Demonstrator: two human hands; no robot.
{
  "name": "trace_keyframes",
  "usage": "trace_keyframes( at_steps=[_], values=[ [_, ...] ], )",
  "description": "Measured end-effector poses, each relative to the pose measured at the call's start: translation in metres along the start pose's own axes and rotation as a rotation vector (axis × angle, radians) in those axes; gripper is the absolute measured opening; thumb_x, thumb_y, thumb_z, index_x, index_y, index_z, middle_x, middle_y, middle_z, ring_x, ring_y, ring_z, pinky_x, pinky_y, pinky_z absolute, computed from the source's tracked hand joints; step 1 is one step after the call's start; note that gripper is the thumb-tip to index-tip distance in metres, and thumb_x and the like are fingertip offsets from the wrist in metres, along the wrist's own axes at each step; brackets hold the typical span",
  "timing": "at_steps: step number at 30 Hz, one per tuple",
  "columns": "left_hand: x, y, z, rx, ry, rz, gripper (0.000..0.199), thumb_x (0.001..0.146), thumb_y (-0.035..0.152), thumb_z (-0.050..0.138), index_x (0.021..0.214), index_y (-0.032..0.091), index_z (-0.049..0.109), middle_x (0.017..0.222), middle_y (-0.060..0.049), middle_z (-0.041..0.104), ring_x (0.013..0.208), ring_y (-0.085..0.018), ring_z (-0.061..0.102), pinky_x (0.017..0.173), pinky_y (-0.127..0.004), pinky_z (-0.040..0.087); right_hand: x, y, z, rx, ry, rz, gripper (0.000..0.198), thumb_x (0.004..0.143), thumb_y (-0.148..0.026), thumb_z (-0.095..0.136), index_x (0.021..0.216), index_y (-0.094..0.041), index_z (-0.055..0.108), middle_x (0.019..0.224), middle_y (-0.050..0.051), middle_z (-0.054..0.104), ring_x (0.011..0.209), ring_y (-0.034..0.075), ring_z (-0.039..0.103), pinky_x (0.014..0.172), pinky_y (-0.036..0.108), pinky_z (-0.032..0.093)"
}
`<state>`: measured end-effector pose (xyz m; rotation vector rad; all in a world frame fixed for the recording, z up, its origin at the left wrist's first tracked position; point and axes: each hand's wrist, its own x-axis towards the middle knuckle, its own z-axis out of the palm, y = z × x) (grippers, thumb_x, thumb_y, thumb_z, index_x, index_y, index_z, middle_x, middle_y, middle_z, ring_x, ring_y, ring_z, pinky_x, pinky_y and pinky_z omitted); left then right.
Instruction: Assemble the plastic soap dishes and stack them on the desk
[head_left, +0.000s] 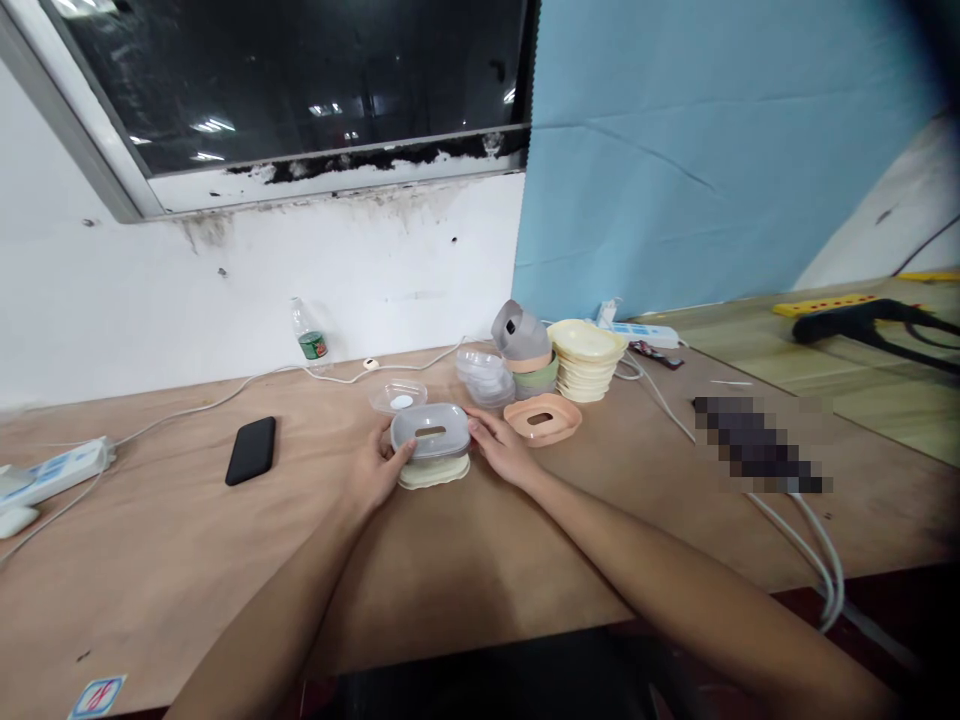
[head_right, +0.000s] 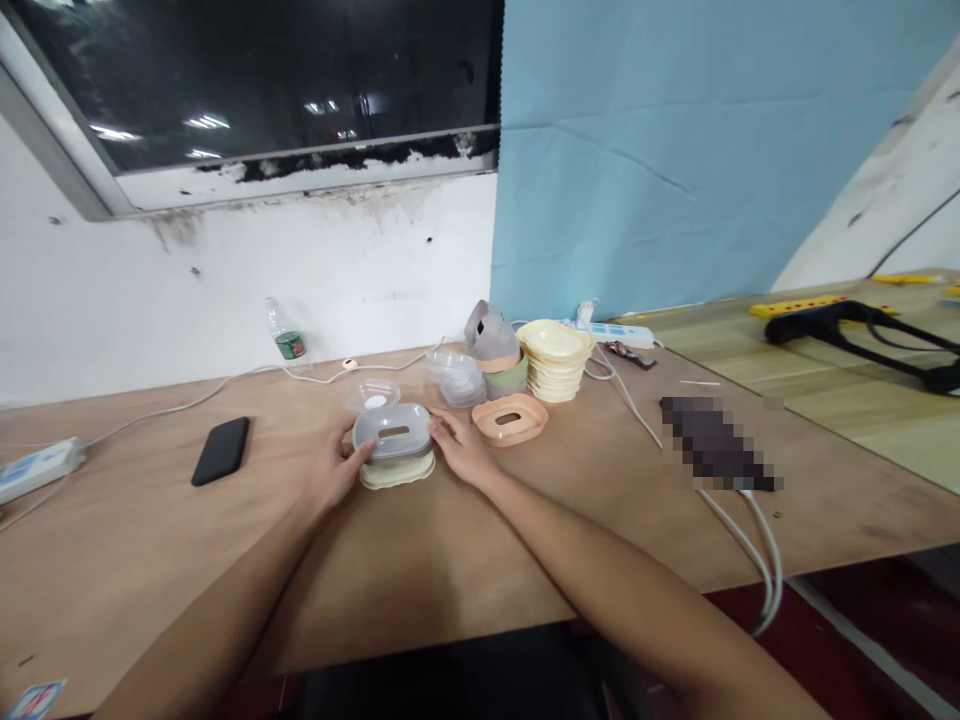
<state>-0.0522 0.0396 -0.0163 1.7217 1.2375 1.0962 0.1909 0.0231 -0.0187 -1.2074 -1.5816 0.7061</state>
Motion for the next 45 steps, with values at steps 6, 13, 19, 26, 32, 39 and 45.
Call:
trace_keyframes(
  at_steps=[6,13,19,26,32,39,45],
  values=[
    [0.007,-0.017,-0.002,0.237,-0.003,-0.037,0.039,0.081,0.053,0.058,0.097,0.018,0.065,0.063,-0.002,0.062,0.060,-0.019,0.061,0.056,-0.027,0.045,-0.005,-0.010,-0.003,-0.340,-0.170,0.004,0.036,0.088,-0.043,0.052,0.113,-0.020,0.064,0.092,0.005,0.069,0.078,0.018,0.061,0.069,0.029,0.045],
    [0.014,-0.025,-0.004,0.413,-0.049,-0.033,0.031,0.085,0.049,0.053,0.081,0.020,0.066,0.066,-0.003,0.063,0.065,-0.019,0.060,0.062,-0.028,0.043,-0.005,-0.023,-0.003,-0.395,-0.246,-0.020,0.030,0.091,-0.038,0.048,0.100,-0.021,0.070,0.088,0.005,0.072,0.076,0.019,0.063,0.066,0.027,0.042],
    [0.030,-0.021,-0.016,0.593,0.203,0.246,0.037,0.091,0.041,0.046,0.114,0.018,0.062,0.110,-0.013,0.059,0.104,-0.026,0.057,0.093,-0.041,0.043,-0.004,-0.021,-0.004,-0.376,-0.241,-0.035,0.028,0.089,-0.039,0.050,0.099,-0.022,0.071,0.089,0.005,0.073,0.078,0.021,0.064,0.067,0.028,0.044],
    [0.059,-0.021,-0.012,0.848,0.248,0.210,0.037,0.085,0.026,0.054,0.121,0.021,0.059,0.148,-0.017,0.031,0.130,-0.039,0.035,0.103,-0.057,0.030,-0.006,-0.023,-0.006,-0.386,-0.276,-0.033,0.030,0.090,-0.039,0.048,0.103,-0.022,0.069,0.092,0.004,0.072,0.076,0.018,0.062,0.064,0.027,0.041],
    [0.065,-0.043,-0.020,0.777,0.253,0.246,0.020,0.087,0.032,0.053,0.099,0.020,0.065,0.141,-0.013,0.040,0.124,-0.031,0.045,0.102,-0.049,0.037,-0.007,-0.021,-0.007,-0.380,-0.286,-0.028,0.030,0.090,-0.040,0.049,0.104,-0.022,0.068,0.092,0.003,0.071,0.076,0.017,0.061,0.063,0.027,0.039],
    [0.062,-0.039,-0.024,0.640,0.433,0.491,0.018,0.089,0.030,0.052,0.096,0.017,0.063,0.135,-0.015,0.043,0.125,-0.029,0.045,0.103,-0.046,0.039,-0.006,-0.013,-0.006,-0.379,-0.276,0.000,0.033,0.089,-0.044,0.050,0.108,-0.023,0.066,0.095,0.004,0.069,0.079,0.018,0.061,0.065,0.028,0.040],
    [0.033,-0.007,-0.031,0.599,0.444,0.778,0.019,0.090,0.031,0.057,0.104,0.019,0.057,0.123,-0.012,0.056,0.120,-0.025,0.052,0.099,-0.042,0.044,-0.008,-0.018,-0.008,-0.341,-0.077,-0.070,0.060,0.087,-0.045,0.055,0.140,-0.020,0.041,0.087,0.004,0.066,0.072,0.017,0.058,0.068,0.030,0.045]
  ],
)
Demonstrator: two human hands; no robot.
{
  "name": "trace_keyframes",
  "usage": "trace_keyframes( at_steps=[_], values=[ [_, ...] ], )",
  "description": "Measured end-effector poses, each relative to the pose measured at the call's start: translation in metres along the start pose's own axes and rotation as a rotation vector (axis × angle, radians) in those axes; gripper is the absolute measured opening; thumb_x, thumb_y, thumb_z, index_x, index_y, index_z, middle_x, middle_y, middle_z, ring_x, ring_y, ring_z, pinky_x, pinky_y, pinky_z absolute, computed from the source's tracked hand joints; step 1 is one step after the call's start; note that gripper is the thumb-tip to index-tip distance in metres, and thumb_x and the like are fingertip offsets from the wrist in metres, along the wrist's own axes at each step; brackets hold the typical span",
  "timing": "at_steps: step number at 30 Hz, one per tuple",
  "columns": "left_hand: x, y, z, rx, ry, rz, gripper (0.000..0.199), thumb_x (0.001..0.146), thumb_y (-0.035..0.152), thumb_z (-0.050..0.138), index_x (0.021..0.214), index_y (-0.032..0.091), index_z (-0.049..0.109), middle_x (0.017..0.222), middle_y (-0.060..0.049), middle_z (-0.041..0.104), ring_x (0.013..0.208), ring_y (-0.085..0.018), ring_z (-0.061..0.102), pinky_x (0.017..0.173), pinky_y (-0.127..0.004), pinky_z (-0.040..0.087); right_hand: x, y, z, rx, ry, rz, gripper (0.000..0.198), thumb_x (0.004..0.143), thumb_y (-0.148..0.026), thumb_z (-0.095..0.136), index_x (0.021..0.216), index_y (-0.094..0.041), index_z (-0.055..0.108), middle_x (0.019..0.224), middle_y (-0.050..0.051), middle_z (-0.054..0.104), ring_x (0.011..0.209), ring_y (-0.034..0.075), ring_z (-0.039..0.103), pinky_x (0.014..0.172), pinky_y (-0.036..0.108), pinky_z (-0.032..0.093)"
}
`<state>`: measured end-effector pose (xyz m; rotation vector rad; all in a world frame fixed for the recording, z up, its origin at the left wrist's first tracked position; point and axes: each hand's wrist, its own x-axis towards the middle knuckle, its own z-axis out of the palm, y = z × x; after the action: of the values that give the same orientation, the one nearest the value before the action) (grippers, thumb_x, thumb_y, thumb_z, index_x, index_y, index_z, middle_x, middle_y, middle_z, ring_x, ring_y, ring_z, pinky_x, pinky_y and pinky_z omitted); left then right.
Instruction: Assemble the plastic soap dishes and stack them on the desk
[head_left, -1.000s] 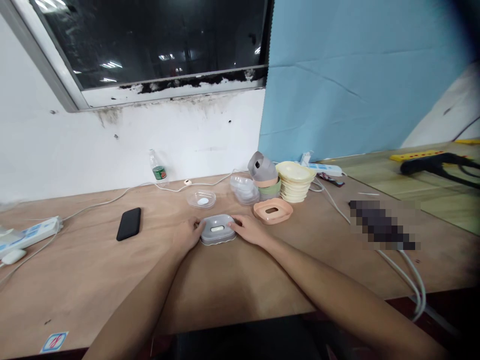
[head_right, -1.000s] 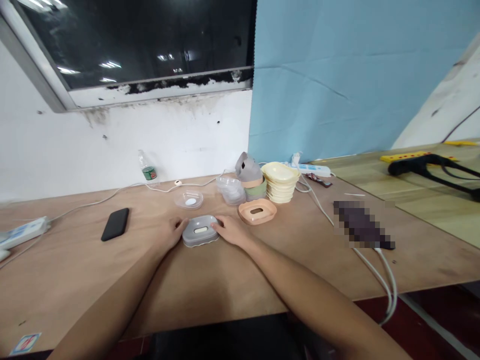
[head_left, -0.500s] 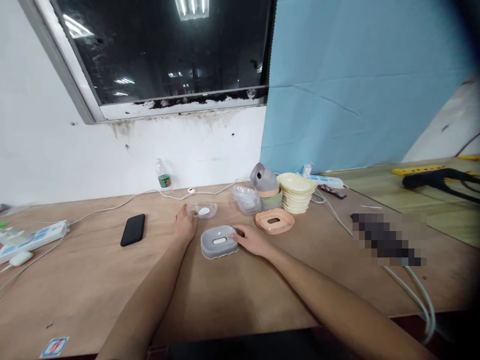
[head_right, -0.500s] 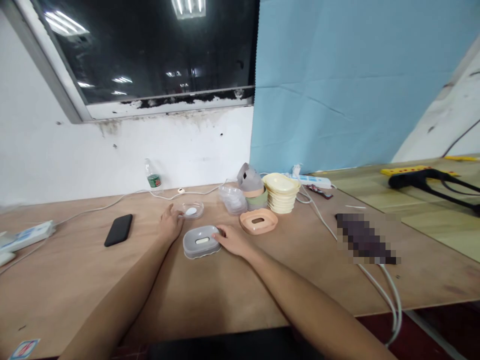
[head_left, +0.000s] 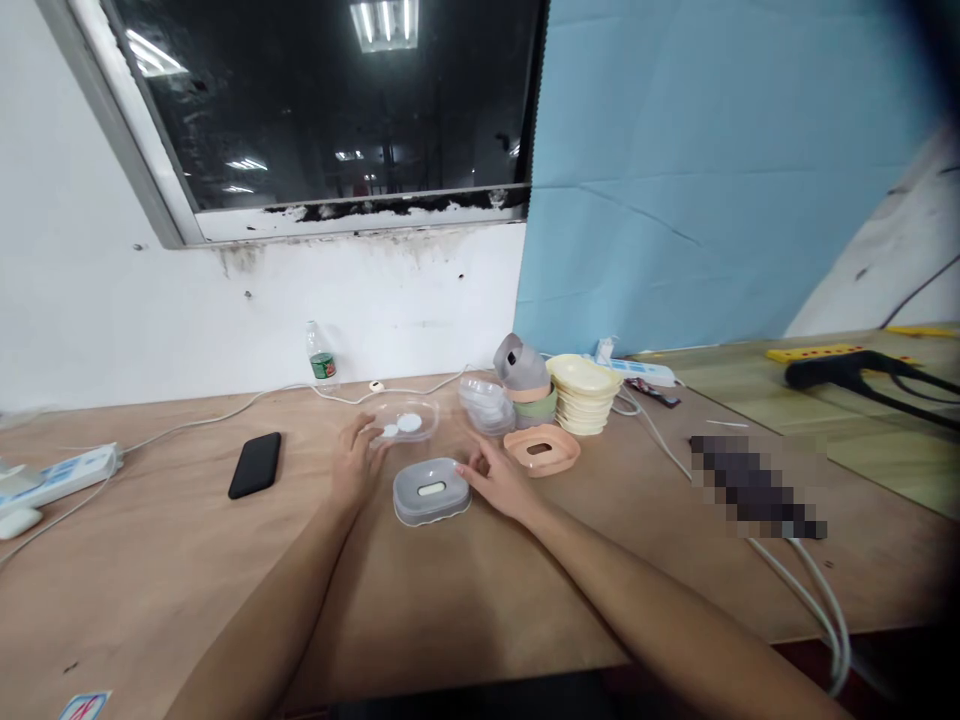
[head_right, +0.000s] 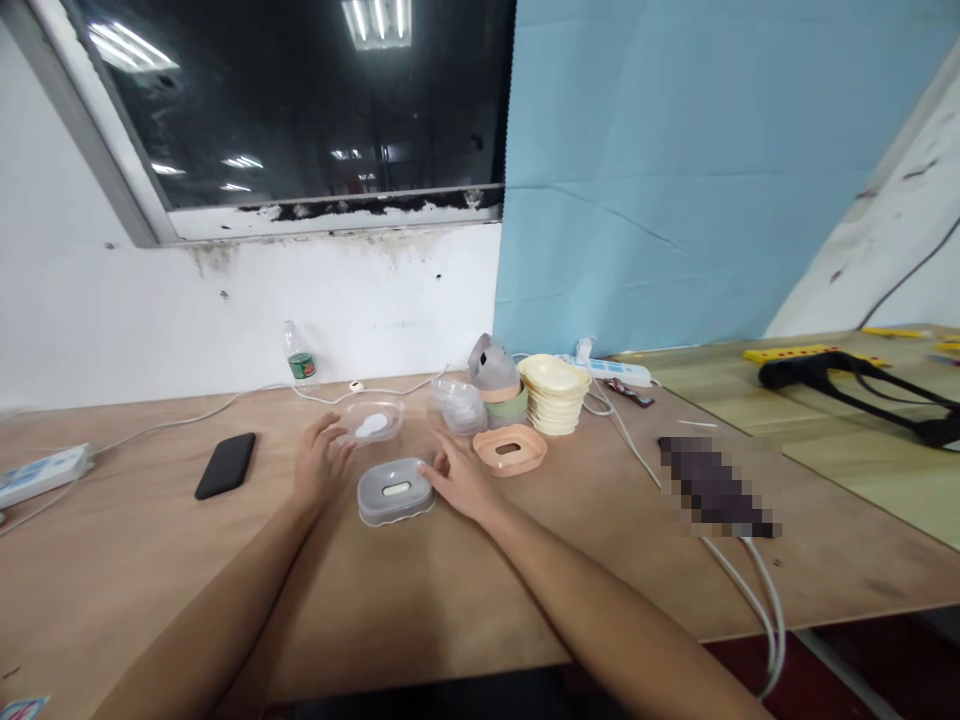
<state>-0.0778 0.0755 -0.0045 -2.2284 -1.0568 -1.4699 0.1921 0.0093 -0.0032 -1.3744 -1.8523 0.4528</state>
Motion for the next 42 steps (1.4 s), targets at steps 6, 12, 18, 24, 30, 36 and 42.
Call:
trace_keyframes(
  at_steps=[6,12,18,24,30,36,42],
  values=[
    [-0.017,0.034,-0.020,-0.129,-0.113,0.218,0.030,0.090,0.033,0.057,0.118,0.022,0.053,0.121,-0.012,0.060,0.116,-0.025,0.056,0.093,-0.042,0.048,-0.009,-0.005,-0.001,0.040,0.098,-0.243,0.048,0.086,-0.045,0.056,0.130,-0.025,0.052,0.099,0.006,0.066,0.067,0.015,0.056,0.069,0.030,0.047],
    [-0.021,0.050,-0.024,-0.203,-0.175,0.004,0.049,0.094,0.028,0.048,0.141,0.024,0.035,0.128,-0.013,0.055,0.117,-0.022,0.054,0.098,-0.038,0.046,-0.011,-0.007,0.004,0.184,0.093,-0.061,0.046,0.089,-0.055,0.048,0.115,-0.019,0.059,0.076,0.003,0.064,0.062,0.016,0.054,0.058,0.026,0.042],
    [-0.014,0.048,-0.021,-0.195,-0.342,-0.145,0.043,0.095,0.037,0.045,0.134,0.020,0.048,0.109,-0.011,0.061,0.098,-0.021,0.059,0.089,-0.037,0.047,0.000,-0.001,0.008,0.067,-0.005,0.052,0.057,0.092,-0.062,0.031,0.070,-0.017,0.058,0.067,0.004,0.062,0.064,0.017,0.055,0.057,0.026,0.035],
    [-0.014,0.044,-0.015,-0.232,-0.514,-0.385,0.041,0.094,0.044,0.042,0.123,0.020,0.059,0.094,-0.007,0.065,0.080,-0.019,0.061,0.073,-0.032,0.047,0.001,-0.001,0.006,-0.232,-0.168,0.170,0.068,0.090,-0.070,0.022,0.058,-0.018,0.053,0.062,0.006,0.061,0.061,0.017,0.056,0.054,0.026,0.028],
    [-0.018,0.036,-0.009,-0.335,-0.658,-0.553,0.036,0.093,0.044,0.040,0.103,0.020,0.064,0.086,-0.003,0.068,0.079,-0.020,0.062,0.072,-0.032,0.046,0.000,-0.005,0.005,-0.371,-0.256,0.197,0.072,0.088,-0.073,0.020,0.055,-0.018,0.055,0.061,0.007,0.061,0.059,0.016,0.055,0.052,0.026,0.026],
    [-0.021,0.031,-0.009,-0.329,-0.670,-0.480,0.034,0.091,0.043,0.042,0.103,0.019,0.063,0.087,-0.003,0.067,0.079,-0.018,0.060,0.073,-0.032,0.046,0.002,-0.003,-0.001,-0.335,-0.306,0.127,0.072,0.086,-0.074,0.025,0.050,-0.017,0.050,0.053,0.003,0.052,0.050,0.012,0.045,0.048,0.027,0.021],
    [-0.028,0.025,-0.004,-0.351,-0.655,-0.383,0.036,0.094,0.040,0.040,0.115,0.019,0.059,0.101,-0.006,0.067,0.089,-0.020,0.062,0.081,-0.037,0.050,0.001,0.000,-0.005,-0.287,-0.341,0.087,0.069,0.084,-0.074,0.034,0.049,-0.017,0.051,0.051,0.001,0.050,0.047,0.010,0.041,0.048,0.026,0.019]
  ],
)
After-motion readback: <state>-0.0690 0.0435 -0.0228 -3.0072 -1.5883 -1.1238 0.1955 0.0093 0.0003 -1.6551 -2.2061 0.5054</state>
